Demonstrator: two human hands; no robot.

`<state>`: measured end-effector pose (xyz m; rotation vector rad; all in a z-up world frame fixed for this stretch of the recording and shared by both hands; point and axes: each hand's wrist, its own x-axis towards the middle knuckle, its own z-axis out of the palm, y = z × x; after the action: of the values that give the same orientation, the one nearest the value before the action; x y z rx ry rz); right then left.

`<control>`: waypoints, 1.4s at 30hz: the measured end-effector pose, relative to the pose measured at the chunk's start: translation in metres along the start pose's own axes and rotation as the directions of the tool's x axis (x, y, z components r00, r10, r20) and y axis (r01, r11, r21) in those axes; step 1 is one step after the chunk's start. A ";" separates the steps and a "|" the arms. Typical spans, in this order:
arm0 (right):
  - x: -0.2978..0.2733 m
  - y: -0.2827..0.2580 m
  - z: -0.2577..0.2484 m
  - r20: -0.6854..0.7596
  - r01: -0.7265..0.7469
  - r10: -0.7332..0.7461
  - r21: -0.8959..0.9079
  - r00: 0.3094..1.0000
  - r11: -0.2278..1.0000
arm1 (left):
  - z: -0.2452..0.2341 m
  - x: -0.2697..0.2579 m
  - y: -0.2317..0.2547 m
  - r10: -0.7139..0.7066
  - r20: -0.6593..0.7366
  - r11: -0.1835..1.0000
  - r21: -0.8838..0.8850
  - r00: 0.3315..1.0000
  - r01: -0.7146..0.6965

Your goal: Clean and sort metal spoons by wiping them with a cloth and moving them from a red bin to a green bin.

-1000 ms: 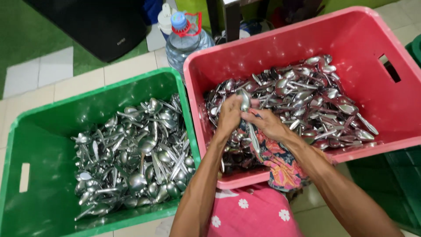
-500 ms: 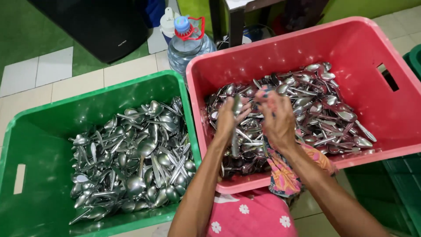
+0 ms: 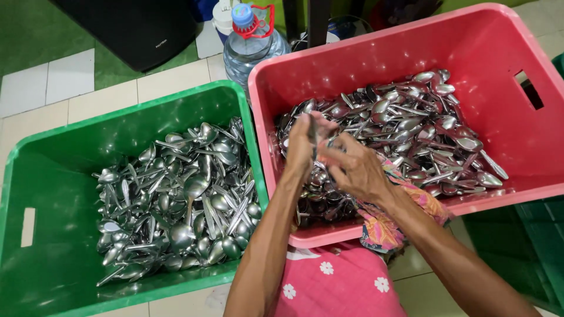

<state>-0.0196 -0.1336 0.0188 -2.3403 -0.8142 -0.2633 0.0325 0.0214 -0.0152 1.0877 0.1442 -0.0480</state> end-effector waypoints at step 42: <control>-0.004 0.071 0.008 -0.237 -0.506 0.521 0.123 0.820 0.854 | -0.097 0.095 -0.133 -0.017 -0.270 -0.096 0.959 0.963 0.268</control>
<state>0.0210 -0.1733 -0.0244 -2.3061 -0.0415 -0.3000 0.1027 0.0489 -0.1897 2.7220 0.4435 -0.3166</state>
